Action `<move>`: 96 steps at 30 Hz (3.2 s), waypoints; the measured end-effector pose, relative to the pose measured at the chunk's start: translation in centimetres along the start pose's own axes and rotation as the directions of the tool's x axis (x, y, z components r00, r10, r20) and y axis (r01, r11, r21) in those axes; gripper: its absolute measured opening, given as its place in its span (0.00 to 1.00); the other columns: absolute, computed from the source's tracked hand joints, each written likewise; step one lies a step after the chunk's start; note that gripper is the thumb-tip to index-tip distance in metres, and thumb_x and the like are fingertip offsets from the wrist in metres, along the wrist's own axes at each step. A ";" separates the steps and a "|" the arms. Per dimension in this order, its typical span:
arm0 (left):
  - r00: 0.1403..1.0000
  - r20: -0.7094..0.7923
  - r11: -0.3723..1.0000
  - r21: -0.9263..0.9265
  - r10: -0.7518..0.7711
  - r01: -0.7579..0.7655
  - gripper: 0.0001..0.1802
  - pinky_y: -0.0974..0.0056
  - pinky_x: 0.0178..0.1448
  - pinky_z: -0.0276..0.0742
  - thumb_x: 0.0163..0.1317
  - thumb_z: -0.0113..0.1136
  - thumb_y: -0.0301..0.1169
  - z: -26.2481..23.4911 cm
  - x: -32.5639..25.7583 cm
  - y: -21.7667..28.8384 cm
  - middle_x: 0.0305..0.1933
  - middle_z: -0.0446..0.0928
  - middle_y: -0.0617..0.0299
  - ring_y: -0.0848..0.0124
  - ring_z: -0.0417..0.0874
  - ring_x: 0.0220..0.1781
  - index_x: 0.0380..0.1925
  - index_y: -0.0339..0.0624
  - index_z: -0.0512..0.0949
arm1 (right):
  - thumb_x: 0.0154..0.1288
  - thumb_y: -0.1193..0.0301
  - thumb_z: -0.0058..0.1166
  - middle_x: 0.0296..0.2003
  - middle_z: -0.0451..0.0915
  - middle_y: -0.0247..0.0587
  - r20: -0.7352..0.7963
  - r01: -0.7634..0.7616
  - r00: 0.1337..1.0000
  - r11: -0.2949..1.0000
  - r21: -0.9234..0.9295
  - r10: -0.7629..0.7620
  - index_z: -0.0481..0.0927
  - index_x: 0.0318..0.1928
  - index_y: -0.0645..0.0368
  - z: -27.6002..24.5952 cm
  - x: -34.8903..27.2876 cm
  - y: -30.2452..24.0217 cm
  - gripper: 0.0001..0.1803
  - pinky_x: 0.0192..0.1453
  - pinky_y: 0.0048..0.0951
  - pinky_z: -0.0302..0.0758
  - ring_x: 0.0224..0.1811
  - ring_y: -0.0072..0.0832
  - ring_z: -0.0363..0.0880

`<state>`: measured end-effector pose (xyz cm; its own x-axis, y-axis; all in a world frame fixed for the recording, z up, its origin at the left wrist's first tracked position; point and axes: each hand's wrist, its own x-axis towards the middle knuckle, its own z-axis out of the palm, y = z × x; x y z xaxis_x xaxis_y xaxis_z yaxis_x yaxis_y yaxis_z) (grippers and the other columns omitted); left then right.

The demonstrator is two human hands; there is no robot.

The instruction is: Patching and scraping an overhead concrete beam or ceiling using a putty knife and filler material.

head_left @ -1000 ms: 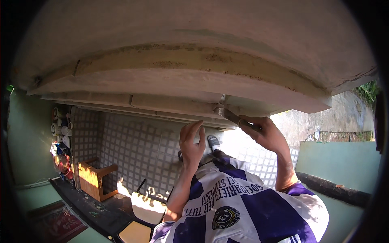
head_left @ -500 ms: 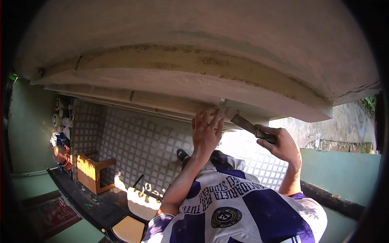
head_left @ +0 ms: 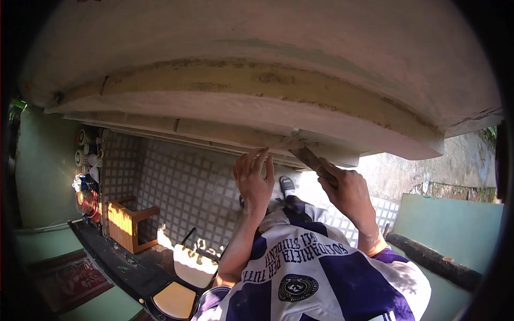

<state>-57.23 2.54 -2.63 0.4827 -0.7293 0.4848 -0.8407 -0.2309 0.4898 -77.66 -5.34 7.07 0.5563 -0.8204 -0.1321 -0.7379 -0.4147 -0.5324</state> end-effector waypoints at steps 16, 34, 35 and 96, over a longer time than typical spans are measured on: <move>0.977 0.185 0.979 -0.190 0.106 -0.070 0.22 0.55 0.55 0.69 0.54 0.63 0.20 1.4 1.1 1.7 0.48 0.77 0.67 0.63 0.75 0.53 0.50 0.52 0.84 | 0.69 0.69 0.56 0.41 0.83 0.55 0.058 0.045 0.997 0.989 0.138 -0.054 0.79 0.55 0.64 -1.8 0.3 -0.8 0.18 0.45 0.41 0.76 0.39 0.48 0.81; 0.997 -0.060 0.970 -0.239 -0.050 0.035 0.15 0.53 0.59 0.69 0.60 0.59 0.21 -2.1 -1.5 -5.3 0.49 0.78 0.59 0.57 0.77 0.52 0.47 0.47 0.79 | 0.73 0.66 0.52 0.26 0.80 0.48 -0.080 0.060 0.996 0.975 0.216 -0.044 0.79 0.54 0.65 2.5 0.6 -1.5 0.17 0.32 0.34 0.72 0.23 0.32 0.74; 0.997 -0.049 0.973 -0.228 -0.055 0.042 0.16 0.52 0.60 0.68 0.60 0.59 0.21 -2.3 -1.6 -5.3 0.50 0.78 0.59 0.57 0.77 0.53 0.48 0.47 0.79 | 0.73 0.67 0.52 0.27 0.80 0.49 -0.068 0.038 0.997 0.972 0.231 -0.023 0.79 0.54 0.65 2.1 0.4 -1.4 0.16 0.34 0.36 0.73 0.26 0.36 0.77; 0.977 -0.173 0.990 -0.092 -0.124 0.109 0.39 0.48 0.67 0.65 0.54 0.63 0.21 -2.9 -6.7 -4.1 0.76 0.58 0.44 0.49 0.70 0.70 0.69 0.44 0.65 | 0.57 0.80 0.61 0.50 0.75 0.50 0.113 0.498 0.816 0.788 0.361 -0.567 0.78 0.58 0.61 5.5 6.0 -6.7 0.26 0.47 0.38 0.80 0.43 0.44 0.83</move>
<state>-56.32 10.21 -5.76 0.6179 -0.5730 0.5384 -0.7571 -0.2489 0.6040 -67.28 -5.34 5.29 0.9155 -0.3898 0.1000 -0.1669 -0.5939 -0.7870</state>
